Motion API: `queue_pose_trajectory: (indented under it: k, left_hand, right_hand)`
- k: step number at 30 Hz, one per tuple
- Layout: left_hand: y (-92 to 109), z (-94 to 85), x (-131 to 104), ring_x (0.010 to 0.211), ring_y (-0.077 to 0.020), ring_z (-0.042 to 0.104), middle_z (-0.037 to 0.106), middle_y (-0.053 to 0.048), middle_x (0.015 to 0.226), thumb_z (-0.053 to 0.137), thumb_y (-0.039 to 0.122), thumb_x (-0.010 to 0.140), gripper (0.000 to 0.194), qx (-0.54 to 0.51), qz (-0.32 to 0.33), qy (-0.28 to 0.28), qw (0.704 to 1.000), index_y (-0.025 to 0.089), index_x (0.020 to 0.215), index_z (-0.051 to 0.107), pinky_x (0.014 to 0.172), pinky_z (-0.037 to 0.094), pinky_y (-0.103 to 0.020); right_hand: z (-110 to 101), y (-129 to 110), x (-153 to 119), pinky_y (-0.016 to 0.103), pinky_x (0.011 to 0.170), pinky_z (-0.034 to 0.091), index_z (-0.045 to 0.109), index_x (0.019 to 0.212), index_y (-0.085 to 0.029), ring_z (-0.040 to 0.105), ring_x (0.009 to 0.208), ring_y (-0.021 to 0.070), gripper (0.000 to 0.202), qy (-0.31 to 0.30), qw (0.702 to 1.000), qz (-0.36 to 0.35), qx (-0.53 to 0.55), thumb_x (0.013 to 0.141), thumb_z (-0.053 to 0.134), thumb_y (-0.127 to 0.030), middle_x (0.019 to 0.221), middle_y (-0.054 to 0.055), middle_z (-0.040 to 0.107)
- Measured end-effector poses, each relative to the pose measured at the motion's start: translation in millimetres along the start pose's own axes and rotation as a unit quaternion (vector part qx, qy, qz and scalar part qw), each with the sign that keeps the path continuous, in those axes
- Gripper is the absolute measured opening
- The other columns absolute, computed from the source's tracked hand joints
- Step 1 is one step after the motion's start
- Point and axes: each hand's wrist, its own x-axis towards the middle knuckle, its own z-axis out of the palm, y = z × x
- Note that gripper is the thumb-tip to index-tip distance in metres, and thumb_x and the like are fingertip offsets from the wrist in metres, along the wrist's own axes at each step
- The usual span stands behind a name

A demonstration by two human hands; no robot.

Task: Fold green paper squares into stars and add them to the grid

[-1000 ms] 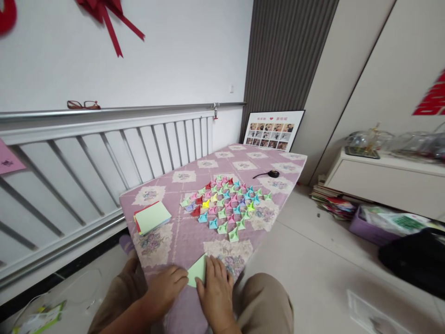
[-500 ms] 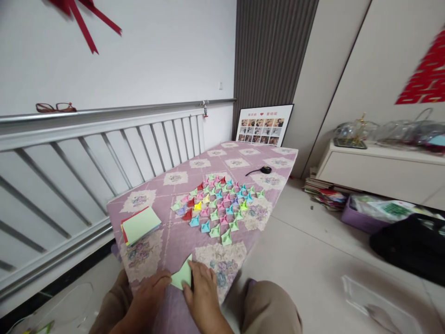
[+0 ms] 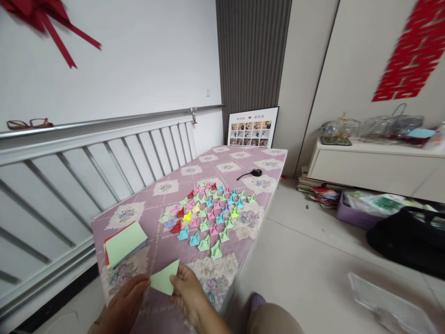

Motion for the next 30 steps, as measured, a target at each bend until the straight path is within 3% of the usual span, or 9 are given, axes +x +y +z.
queue_pose_trajectory:
  k: [3,8,10,12,15,18,21,27,30]
  left_hand:
    - [4.8,6.8,10.1,0.091,-0.0170,0.066,0.069,-0.006,0.101,0.042,0.013,0.085,0.028,-0.014,-0.030,-0.015,0.999,0.023,0.099,0.065,0.081,0.055,-0.026]
    - [19.4,18.5,37.9,0.106,-0.0198,0.059,0.062,-0.009,0.114,0.043,0.019,0.086,0.025,-0.125,-0.168,-0.005,0.978,0.021,0.102,0.062,0.092,0.049,-0.034]
    - [30.0,25.3,50.2,0.108,-0.0197,0.057,0.056,-0.011,0.123,0.046,0.023,0.085,0.033,-0.207,-0.299,0.055,0.930,0.019,0.117,0.053,0.090,0.048,-0.035]
    - [43.3,34.0,60.8,0.096,-0.0164,0.060,0.053,-0.011,0.125,0.048,0.027,0.084,0.044,-0.312,-0.430,0.069,0.844,0.021,0.127,0.042,0.077,0.052,-0.029]
    - [64.7,48.8,72.2,0.075,-0.0110,0.057,0.058,-0.007,0.113,0.057,0.030,0.075,0.045,-0.416,-0.544,-0.013,0.729,0.019,0.118,0.050,0.059,0.046,-0.021]
    - [81.9,61.8,79.5,0.060,-0.0078,0.048,0.058,-0.001,0.079,0.061,0.037,0.072,0.038,-0.500,-0.563,-0.065,0.654,0.015,0.103,0.058,0.052,0.037,-0.018]
    - [90.9,70.3,84.8,0.057,-0.0065,0.044,0.054,0.002,0.072,0.068,0.041,0.064,0.040,-0.544,-0.575,-0.042,0.610,0.016,0.094,0.060,0.052,0.034,-0.018]
    - [93.3,69.6,88.1,0.055,-0.0066,0.044,0.052,0.003,0.067,0.074,0.045,0.060,0.040,-0.596,-0.559,0.001,0.576,0.016,0.084,0.059,0.051,0.032,-0.019]
    - [90.3,62.1,85.7,0.059,-0.0073,0.048,0.055,0.002,0.070,0.072,0.047,0.063,0.041,-0.602,-0.551,-0.027,0.577,0.017,0.086,0.057,0.055,0.036,-0.020]
  right_hand:
    - [-8.8,-7.5,-0.7,0.016,0.040,0.025,0.061,0.097,-0.017,0.050,0.049,0.0064,0.046,0.000,0.999,0.028,0.022,0.066,0.071,-0.049,0.073,0.001,0.064]
    - [-23.7,-24.9,8.4,0.018,0.042,0.026,0.064,0.088,-0.015,0.045,0.046,0.0057,0.042,0.005,1.000,-0.006,0.003,0.063,0.073,-0.048,0.066,-0.001,0.062]
    - [-29.4,-30.1,12.8,0.018,0.043,0.026,0.064,0.089,-0.017,0.045,0.048,0.0066,0.041,0.034,0.999,-0.027,0.003,0.064,0.072,-0.048,0.068,-0.001,0.063]
    - [-34.1,-33.5,16.4,0.019,0.044,0.029,0.064,0.090,-0.018,0.046,0.051,0.0080,0.040,0.077,0.995,-0.057,-0.003,0.066,0.071,-0.049,0.068,-0.002,0.063]
    - [-38.3,-36.2,19.5,0.021,0.048,0.033,0.064,0.091,-0.019,0.046,0.053,0.0098,0.040,0.121,0.988,-0.091,-0.017,0.068,0.068,-0.051,0.067,-0.002,0.062]
    - [-39.1,-37.6,19.1,0.024,0.054,0.038,0.064,0.091,-0.019,0.049,0.056,0.0121,0.040,0.136,0.984,-0.113,-0.034,0.071,0.065,-0.053,0.070,-0.001,0.064]
    - [-37.6,-38.4,16.3,0.028,0.066,0.044,0.065,0.090,-0.019,0.057,0.070,0.0172,0.039,0.134,0.980,-0.138,-0.046,0.071,0.066,-0.053,0.079,0.003,0.067]
    - [-31.6,-33.4,12.7,0.031,0.069,0.046,0.065,0.086,-0.018,0.060,0.077,0.0206,0.040,0.112,0.983,-0.143,-0.035,0.067,0.070,-0.053,0.082,0.005,0.069]
    - [-28.6,-34.2,9.5,0.033,0.071,0.047,0.065,0.087,-0.018,0.061,0.074,0.0193,0.041,0.081,0.986,-0.138,-0.040,0.065,0.073,-0.052,0.083,0.005,0.069]
